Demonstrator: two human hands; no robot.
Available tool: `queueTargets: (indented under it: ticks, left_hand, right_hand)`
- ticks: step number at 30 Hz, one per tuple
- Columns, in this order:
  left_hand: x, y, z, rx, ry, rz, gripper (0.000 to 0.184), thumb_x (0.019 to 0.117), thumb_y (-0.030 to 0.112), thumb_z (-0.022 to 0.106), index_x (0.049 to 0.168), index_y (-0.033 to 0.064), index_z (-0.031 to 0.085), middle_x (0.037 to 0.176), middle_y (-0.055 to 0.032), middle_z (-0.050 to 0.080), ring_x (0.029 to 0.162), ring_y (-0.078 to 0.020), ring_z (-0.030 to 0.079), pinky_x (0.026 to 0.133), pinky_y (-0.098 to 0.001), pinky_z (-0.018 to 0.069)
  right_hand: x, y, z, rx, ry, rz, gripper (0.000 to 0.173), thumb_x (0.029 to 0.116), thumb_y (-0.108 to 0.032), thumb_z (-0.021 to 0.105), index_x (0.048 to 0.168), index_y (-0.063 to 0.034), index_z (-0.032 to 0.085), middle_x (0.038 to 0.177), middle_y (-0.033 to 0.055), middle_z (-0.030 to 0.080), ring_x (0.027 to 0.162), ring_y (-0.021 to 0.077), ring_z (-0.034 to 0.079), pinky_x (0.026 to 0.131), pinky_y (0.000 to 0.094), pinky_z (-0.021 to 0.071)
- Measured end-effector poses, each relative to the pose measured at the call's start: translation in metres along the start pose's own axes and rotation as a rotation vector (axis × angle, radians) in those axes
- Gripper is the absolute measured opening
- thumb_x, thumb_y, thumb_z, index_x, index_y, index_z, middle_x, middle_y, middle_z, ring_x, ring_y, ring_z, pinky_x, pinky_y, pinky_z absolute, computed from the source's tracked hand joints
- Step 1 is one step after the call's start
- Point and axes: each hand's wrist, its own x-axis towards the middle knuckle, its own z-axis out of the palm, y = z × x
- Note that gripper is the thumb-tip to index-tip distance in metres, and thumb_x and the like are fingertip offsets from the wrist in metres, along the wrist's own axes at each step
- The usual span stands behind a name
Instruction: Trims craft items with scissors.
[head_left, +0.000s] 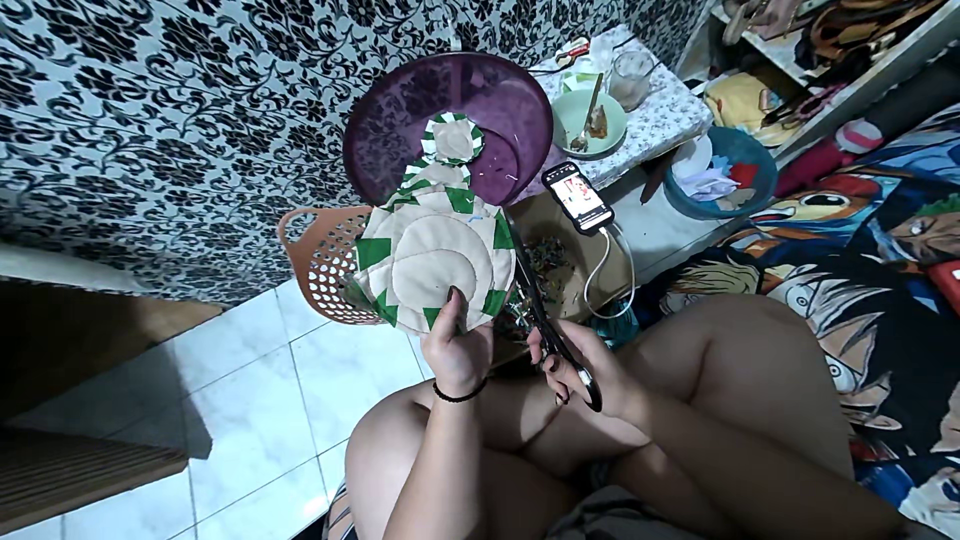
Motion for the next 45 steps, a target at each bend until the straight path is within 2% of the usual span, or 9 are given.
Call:
queueTargets:
  ticks: [5, 20, 24, 32, 35, 38, 40, 42, 45]
  left_hand:
    - [0.001, 0.004, 0.000, -0.070, -0.031, -0.067, 0.037, 0.1028, 0.011, 0.027, 0.117, 0.0083, 0.060, 0.112, -0.0138, 0.072, 0.107, -0.0301, 0.070, 0.095, -0.0561, 0.0568]
    - [0.006, 0.013, -0.005, -0.132, -0.064, -0.110, 0.037, 0.1030, 0.017, 0.028, 0.116, 0.0099, 0.062, 0.113, -0.0161, 0.072, 0.107, -0.0351, 0.071, 0.092, -0.0613, 0.0565]
    - [0.008, 0.018, -0.007, -0.130, -0.065, -0.122, 0.039, 0.1034, 0.021, 0.026, 0.116, 0.0105, 0.062, 0.114, -0.0160, 0.072, 0.108, -0.0362, 0.070, 0.092, -0.0625, 0.0561]
    - [0.014, 0.024, -0.016, -0.072, -0.090, -0.099, 0.038, 0.1027, 0.022, 0.029, 0.112, 0.0137, 0.065, 0.109, -0.0120, 0.074, 0.104, -0.0303, 0.072, 0.089, -0.0576, 0.0587]
    - [0.014, 0.027, -0.013, 0.011, -0.057, -0.074, 0.031, 0.0976, 0.010, 0.037, 0.107, 0.0128, 0.067, 0.102, -0.0072, 0.075, 0.095, -0.0190, 0.073, 0.083, -0.0421, 0.0619]
    - [0.017, 0.033, -0.016, 0.079, -0.028, -0.054, 0.028, 0.0945, 0.000, 0.041, 0.109, 0.0096, 0.063, 0.101, -0.0082, 0.074, 0.093, -0.0177, 0.073, 0.082, -0.0387, 0.0623]
    - [0.019, 0.037, -0.019, 0.103, -0.040, -0.056, 0.028, 0.0935, 0.000, 0.042, 0.110, 0.0104, 0.062, 0.102, -0.0081, 0.074, 0.093, -0.0179, 0.073, 0.082, -0.0397, 0.0624]
    - [0.018, 0.040, -0.020, 0.127, -0.043, -0.066, 0.028, 0.0922, 0.001, 0.043, 0.109, 0.0110, 0.064, 0.101, -0.0075, 0.075, 0.092, -0.0172, 0.074, 0.081, -0.0395, 0.0626]
    - [0.016, 0.041, -0.020, 0.160, -0.079, -0.069, 0.029, 0.0894, 0.000, 0.045, 0.107, 0.0121, 0.065, 0.098, -0.0067, 0.076, 0.090, -0.0156, 0.074, 0.079, -0.0375, 0.0629]
  right_hand:
    - [-0.001, -0.002, 0.000, 0.028, -0.012, 0.000, 0.043, 0.0967, -0.036, 0.066, 0.117, 0.0000, 0.056, 0.091, -0.0010, 0.060, 0.055, 0.0013, 0.055, 0.051, 0.0197, 0.0525]
    - [-0.002, -0.007, 0.003, 0.005, 0.063, 0.024, 0.025, 0.0959, -0.026, 0.068, 0.105, -0.0048, 0.059, 0.070, -0.0069, 0.054, 0.048, -0.0010, 0.049, 0.046, 0.0167, 0.0462]
    - [-0.003, -0.006, 0.003, 0.000, 0.061, 0.027, 0.024, 0.0954, -0.025, 0.069, 0.105, -0.0048, 0.059, 0.070, -0.0069, 0.054, 0.048, -0.0009, 0.049, 0.046, 0.0168, 0.0464]
    - [-0.003, -0.006, 0.006, -0.009, 0.095, 0.043, 0.018, 0.0957, -0.020, 0.069, 0.103, -0.0055, 0.060, 0.068, -0.0071, 0.055, 0.045, -0.0016, 0.048, 0.044, 0.0161, 0.0455]
    - [-0.003, -0.007, 0.005, -0.025, 0.091, 0.045, 0.020, 0.0959, -0.021, 0.069, 0.104, -0.0045, 0.060, 0.072, -0.0059, 0.056, 0.047, -0.0016, 0.048, 0.045, 0.0158, 0.0461]
    - [-0.003, -0.004, 0.001, -0.021, 0.037, 0.045, 0.029, 0.0953, -0.027, 0.068, 0.109, -0.0027, 0.059, 0.078, -0.0045, 0.057, 0.051, -0.0004, 0.051, 0.047, 0.0180, 0.0490]
    - [-0.002, -0.001, -0.001, -0.031, -0.040, 0.031, 0.044, 0.0944, -0.038, 0.068, 0.116, -0.0009, 0.056, 0.088, -0.0027, 0.057, 0.058, 0.0006, 0.054, 0.053, 0.0192, 0.0519]
    - [-0.001, 0.001, -0.002, -0.050, -0.067, 0.017, 0.053, 0.0937, -0.045, 0.068, 0.118, 0.0000, 0.056, 0.092, -0.0023, 0.057, 0.062, 0.0004, 0.055, 0.056, 0.0188, 0.0519]
    - [-0.001, 0.000, -0.001, -0.045, -0.049, 0.008, 0.050, 0.0942, -0.044, 0.067, 0.117, -0.0014, 0.056, 0.090, -0.0030, 0.057, 0.060, 0.0000, 0.054, 0.055, 0.0190, 0.0521]
